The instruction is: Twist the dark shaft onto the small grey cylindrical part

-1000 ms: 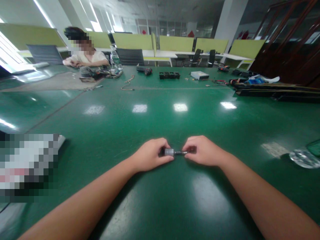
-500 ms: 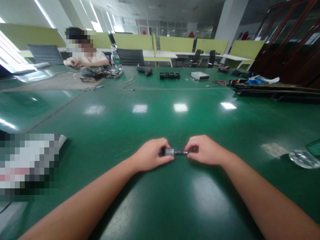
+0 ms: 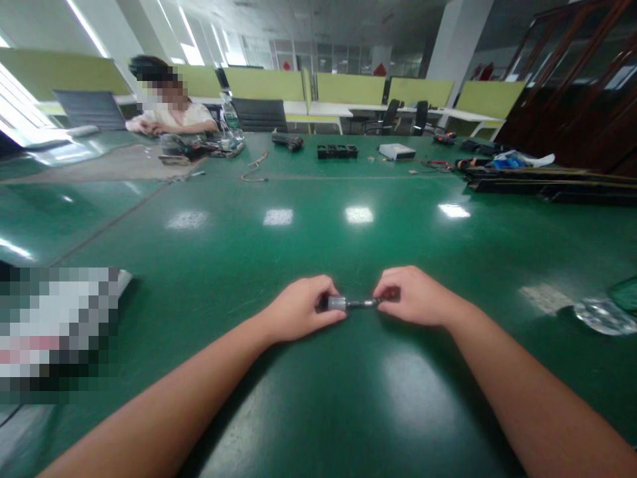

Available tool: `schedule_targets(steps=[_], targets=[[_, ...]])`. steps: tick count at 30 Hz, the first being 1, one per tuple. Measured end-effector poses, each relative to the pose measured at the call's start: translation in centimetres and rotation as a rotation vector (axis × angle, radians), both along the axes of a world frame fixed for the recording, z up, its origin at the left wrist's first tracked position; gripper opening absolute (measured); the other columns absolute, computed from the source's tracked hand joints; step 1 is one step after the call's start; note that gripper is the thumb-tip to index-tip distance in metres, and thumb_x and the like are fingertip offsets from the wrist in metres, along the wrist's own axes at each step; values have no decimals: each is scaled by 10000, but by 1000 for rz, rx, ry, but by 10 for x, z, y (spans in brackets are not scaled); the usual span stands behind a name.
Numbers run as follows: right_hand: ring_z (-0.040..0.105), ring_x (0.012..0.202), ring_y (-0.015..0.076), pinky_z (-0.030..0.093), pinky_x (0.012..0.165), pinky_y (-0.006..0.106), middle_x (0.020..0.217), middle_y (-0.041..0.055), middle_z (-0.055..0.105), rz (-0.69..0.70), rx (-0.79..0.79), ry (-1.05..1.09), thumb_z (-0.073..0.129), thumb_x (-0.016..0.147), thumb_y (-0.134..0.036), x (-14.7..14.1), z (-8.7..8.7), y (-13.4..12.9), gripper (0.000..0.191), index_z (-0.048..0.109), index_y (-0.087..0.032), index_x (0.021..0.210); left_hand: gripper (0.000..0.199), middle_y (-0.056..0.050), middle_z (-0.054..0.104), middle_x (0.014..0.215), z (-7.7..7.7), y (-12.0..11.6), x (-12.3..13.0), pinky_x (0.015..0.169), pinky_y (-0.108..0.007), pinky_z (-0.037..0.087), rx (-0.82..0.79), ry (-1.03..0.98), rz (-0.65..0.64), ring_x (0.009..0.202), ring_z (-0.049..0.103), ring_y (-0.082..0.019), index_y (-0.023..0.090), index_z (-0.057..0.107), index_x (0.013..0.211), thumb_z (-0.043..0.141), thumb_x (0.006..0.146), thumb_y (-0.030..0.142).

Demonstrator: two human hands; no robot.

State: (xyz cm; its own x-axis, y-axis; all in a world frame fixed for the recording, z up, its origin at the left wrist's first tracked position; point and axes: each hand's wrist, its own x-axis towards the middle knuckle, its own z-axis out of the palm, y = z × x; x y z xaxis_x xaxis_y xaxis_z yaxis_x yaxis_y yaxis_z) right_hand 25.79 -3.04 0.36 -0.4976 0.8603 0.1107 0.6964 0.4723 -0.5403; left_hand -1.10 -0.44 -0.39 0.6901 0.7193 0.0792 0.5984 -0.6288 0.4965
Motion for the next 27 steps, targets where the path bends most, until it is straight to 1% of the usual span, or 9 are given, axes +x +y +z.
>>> schedule_targets(steps=[8, 17, 20, 22, 23, 24, 25, 27], targets=[[589, 668, 120, 440, 621, 238, 759, -1, 663, -10, -23, -10, 725, 737, -137, 1, 1, -1, 116, 762, -195, 831, 285, -6, 670, 879, 1, 0, 0, 655, -266, 406, 5, -3, -4, 744, 598, -167, 205, 645, 954, 686, 847, 466], [599, 679, 125, 446, 635, 244, 773, 11, 672, 18, 4, 53, 710, 750, -128, -4, -6, 0, 114, 762, -186, 834, 274, 1, 665, 875, 0, 1, 1, 655, -264, 404, 23, -6, -13, 738, 594, -162, 204, 640, 951, 695, 843, 449], [606, 710, 139, 451, 656, 256, 791, 24, 680, 42, 33, 68, 702, 765, -140, -10, -9, 1, 91, 755, -181, 827, 266, 1, 665, 872, 0, 1, 2, 652, -263, 401, 24, -4, -9, 729, 592, -159, 204, 640, 953, 689, 847, 443], [618, 750, 152, 464, 690, 270, 816, 32, 690, 61, 49, 97, 696, 768, -134, -16, -13, 2, 109, 750, -179, 851, 274, -1, 665, 867, -1, 1, 4, 649, -263, 399, 20, -3, -7, 732, 593, -163, 203, 641, 945, 691, 842, 452], [624, 765, 154, 473, 706, 273, 838, 33, 696, 57, 46, 138, 693, 763, -121, -18, -15, 2, 153, 744, -179, 894, 270, -2, 664, 864, -1, 2, 4, 648, -263, 398, 21, -1, -6, 734, 593, -164, 202, 641, 941, 690, 841, 448], [633, 772, 149, 487, 728, 274, 872, 31, 707, 40, 30, 208, 693, 752, -101, -21, -17, 2, 254, 731, -181, 991, 268, -2, 660, 855, -1, 2, 5, 643, -264, 395, 27, -1, 2, 727, 591, -164, 200, 640, 934, 693, 837, 444], [645, 779, 143, 499, 754, 275, 899, 24, 718, 45, -14, 260, 687, 751, -86, -23, -20, 2, 366, 703, -192, 1101, 267, -1, 658, 851, -1, 2, 5, 644, -264, 395, 27, 1, 4, 723, 589, -163, 199, 640, 935, 696, 834, 440], [663, 795, 140, 515, 792, 283, 922, 14, 731, 40, -94, 330, 684, 749, -74, -24, -23, 2, 479, 652, -204, 1209, 262, 2, 656, 846, -2, 3, 5, 648, -264, 396, 24, 1, 2, 720, 588, -161, 200, 641, 942, 697, 834, 433]])
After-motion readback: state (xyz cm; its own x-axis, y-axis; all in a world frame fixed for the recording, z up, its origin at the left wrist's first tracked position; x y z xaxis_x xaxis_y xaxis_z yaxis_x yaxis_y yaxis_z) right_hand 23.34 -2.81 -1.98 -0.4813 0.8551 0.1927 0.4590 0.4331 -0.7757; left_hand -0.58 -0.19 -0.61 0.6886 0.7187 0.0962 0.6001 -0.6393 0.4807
